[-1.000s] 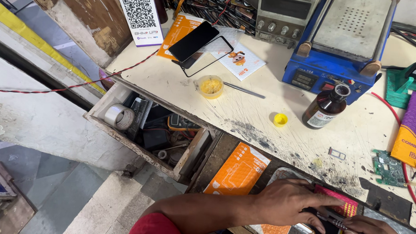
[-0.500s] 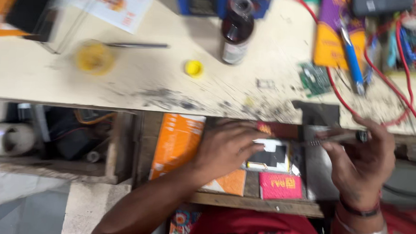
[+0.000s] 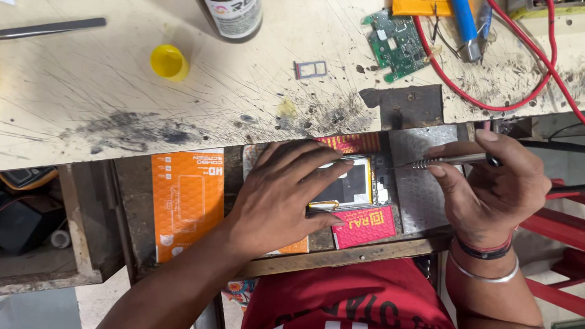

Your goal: The person works at a cluttered repair bench on a disassembled smartphone. They use a screwdriver to unscrew and pry components from the phone chassis, reposition the phone, and continue working on its internal parts with the screwdriver by hand.

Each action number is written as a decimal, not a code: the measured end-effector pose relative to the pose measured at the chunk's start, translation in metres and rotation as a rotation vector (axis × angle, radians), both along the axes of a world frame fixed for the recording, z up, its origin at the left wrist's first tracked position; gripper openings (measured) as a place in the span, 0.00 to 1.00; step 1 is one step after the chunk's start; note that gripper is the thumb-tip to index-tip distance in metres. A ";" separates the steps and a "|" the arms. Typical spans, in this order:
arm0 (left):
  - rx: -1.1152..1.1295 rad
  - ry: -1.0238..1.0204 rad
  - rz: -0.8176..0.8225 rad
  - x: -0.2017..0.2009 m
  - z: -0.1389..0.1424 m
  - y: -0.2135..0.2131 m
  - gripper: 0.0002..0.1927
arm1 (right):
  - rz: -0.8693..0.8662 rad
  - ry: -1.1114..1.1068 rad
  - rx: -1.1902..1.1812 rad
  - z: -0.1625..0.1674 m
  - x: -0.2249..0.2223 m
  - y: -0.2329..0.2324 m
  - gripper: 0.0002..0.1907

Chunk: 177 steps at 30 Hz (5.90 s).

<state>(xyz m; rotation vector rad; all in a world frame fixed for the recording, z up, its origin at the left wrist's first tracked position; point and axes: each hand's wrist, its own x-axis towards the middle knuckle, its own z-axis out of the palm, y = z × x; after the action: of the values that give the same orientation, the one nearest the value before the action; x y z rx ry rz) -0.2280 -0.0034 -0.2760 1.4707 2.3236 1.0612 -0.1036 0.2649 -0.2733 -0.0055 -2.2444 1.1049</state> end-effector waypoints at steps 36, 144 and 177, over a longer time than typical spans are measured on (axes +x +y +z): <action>-0.081 0.063 0.065 0.001 -0.016 0.013 0.43 | -0.016 -0.083 0.118 -0.008 -0.003 0.008 0.26; -0.163 -0.017 0.076 0.005 -0.009 0.027 0.42 | 0.252 -0.122 0.025 -0.019 -0.003 0.013 0.35; -0.147 -0.017 0.082 0.004 -0.016 0.028 0.41 | 0.231 -0.178 0.294 -0.003 -0.010 0.007 0.32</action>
<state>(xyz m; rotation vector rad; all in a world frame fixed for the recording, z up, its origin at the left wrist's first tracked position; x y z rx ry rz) -0.2237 0.0248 -0.2919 1.3189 2.4113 0.8961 -0.1140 0.2720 -0.2764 0.2945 -2.6009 0.9074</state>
